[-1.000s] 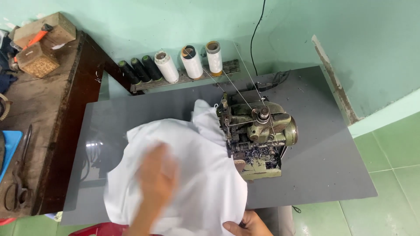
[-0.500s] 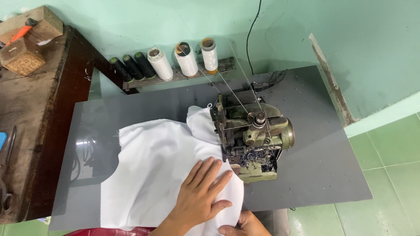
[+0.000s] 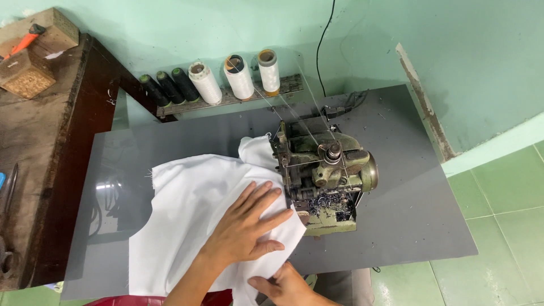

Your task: A person uses an overlock sewing machine to serge the edges of a white fabric piece.

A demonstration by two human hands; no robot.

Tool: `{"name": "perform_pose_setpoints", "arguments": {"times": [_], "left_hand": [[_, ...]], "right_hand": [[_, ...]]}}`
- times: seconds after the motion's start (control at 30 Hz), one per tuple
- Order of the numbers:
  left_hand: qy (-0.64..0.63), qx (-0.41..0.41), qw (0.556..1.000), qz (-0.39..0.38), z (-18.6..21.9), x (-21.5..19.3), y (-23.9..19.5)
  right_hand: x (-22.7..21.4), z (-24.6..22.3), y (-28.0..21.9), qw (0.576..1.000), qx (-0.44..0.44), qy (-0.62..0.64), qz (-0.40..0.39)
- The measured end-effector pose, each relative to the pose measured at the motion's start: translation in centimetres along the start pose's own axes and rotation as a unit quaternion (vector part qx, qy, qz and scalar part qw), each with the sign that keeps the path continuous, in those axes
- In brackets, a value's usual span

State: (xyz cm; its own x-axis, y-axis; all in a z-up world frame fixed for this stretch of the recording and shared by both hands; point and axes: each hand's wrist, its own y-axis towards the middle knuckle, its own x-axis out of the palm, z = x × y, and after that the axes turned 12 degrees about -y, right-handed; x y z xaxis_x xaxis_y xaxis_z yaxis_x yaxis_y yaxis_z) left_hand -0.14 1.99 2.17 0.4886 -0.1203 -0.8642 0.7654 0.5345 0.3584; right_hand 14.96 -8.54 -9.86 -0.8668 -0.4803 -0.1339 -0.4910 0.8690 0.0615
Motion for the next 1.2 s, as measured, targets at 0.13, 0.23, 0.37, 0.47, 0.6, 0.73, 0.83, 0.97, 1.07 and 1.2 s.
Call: {"name": "perform_pose_setpoints", "arguments": {"times": [0.13,0.23,0.37,0.47,0.6,0.73,0.83,0.97,1.07,1.2], "left_hand": [[0.024,0.041,0.997,0.062,2.3,0.6,-0.8],[0.107,0.035,0.992,0.061,4.8,1.8,-1.9],[0.083,0.005,0.996,0.034,4.5,2.4,-2.1],[0.039,0.001,0.999,0.015,3.6,2.0,-2.0],[0.011,0.011,0.999,0.033,3.0,1.1,-1.4],[-0.044,0.021,0.998,0.031,1.5,0.7,-1.5],[-0.057,0.028,0.998,0.004,0.5,0.5,-1.7],[-0.062,0.025,0.998,0.004,0.6,0.4,-1.6],[-0.060,0.015,0.998,0.025,0.4,0.4,-1.4],[-0.073,0.016,0.997,0.020,-0.4,0.4,-1.3]], "right_hand": [[2.8,3.7,1.1,0.998,-0.061,-0.018,0.025],[3.5,3.8,1.5,0.998,-0.047,-0.044,0.023],[4.1,3.8,1.7,0.996,-0.022,-0.086,0.018],[4.2,3.7,1.8,0.991,0.003,-0.131,0.012],[4.3,3.6,2.2,0.980,0.037,-0.195,0.007],[4.1,0.7,0.5,0.965,0.016,-0.233,0.119],[2.6,-6.4,0.7,0.938,-0.015,-0.254,0.237],[3.8,-0.4,1.9,0.982,-0.045,-0.106,0.152],[4.4,0.8,2.8,0.986,-0.110,-0.006,0.124],[3.5,-1.3,3.7,0.986,-0.123,0.031,0.111]]}}
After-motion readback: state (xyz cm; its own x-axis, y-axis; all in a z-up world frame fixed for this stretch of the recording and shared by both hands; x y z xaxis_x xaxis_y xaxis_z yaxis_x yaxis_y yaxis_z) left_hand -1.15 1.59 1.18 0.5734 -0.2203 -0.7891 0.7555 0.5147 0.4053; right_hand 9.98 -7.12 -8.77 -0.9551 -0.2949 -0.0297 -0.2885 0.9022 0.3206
